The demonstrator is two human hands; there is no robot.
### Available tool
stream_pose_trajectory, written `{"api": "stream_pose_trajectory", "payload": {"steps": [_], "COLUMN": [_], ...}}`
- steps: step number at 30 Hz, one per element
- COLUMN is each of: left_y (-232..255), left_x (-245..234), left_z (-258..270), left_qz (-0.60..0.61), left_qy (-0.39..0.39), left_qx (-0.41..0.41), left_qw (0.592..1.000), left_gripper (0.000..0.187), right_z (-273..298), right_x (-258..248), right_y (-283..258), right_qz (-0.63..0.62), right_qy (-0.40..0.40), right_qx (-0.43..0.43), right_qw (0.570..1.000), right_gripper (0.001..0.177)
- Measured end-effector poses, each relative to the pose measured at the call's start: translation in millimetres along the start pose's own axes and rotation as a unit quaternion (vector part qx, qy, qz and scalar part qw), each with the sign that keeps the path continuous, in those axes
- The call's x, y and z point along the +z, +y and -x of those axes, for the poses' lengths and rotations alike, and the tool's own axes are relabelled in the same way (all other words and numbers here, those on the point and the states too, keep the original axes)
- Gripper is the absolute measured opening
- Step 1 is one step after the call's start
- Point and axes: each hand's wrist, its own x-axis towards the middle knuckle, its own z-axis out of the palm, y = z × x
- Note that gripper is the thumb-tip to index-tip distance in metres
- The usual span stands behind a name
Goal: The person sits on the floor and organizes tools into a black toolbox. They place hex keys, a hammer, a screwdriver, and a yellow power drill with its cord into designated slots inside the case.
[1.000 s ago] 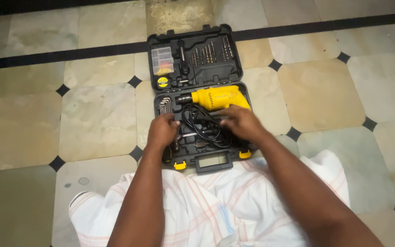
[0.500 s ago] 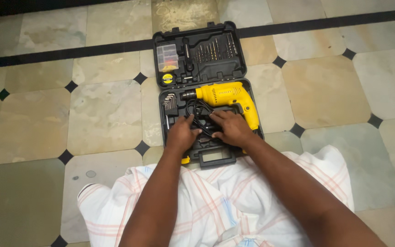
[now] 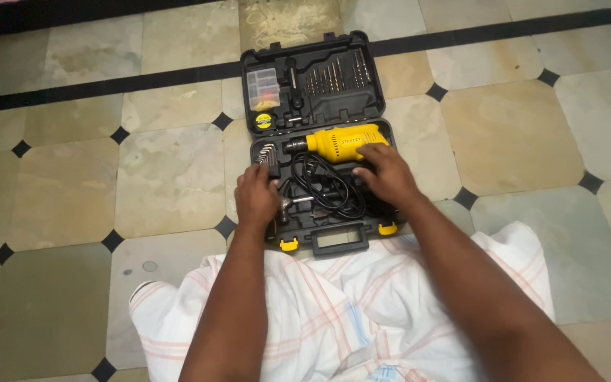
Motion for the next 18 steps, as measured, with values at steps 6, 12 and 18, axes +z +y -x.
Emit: {"api": "stream_pose_trajectory", "payload": {"steps": [6, 12, 18], "left_y": [-1, 9, -4], "left_x": [10, 13, 19], "left_z": [-6, -15, -16], "left_qz": [-0.146, -0.169, -0.152], "left_qy": [-0.106, -0.177, -0.187], "left_qx": [0.018, -0.019, -0.017], "left_qw": [0.984, 0.969, 0.97], "left_gripper": [0.072, 0.09, 0.089], "right_z": [3, 7, 3], "right_x": [20, 53, 53], "right_y": [-22, -42, -37], "right_qz": [0.027, 0.158, 0.126], "right_qy": [-0.1, -0.215, -0.172], "right_qx": [-0.153, -0.149, -0.16], "right_qw": [0.983, 0.952, 0.964], "right_gripper": [0.059, 0.066, 0.057]}}
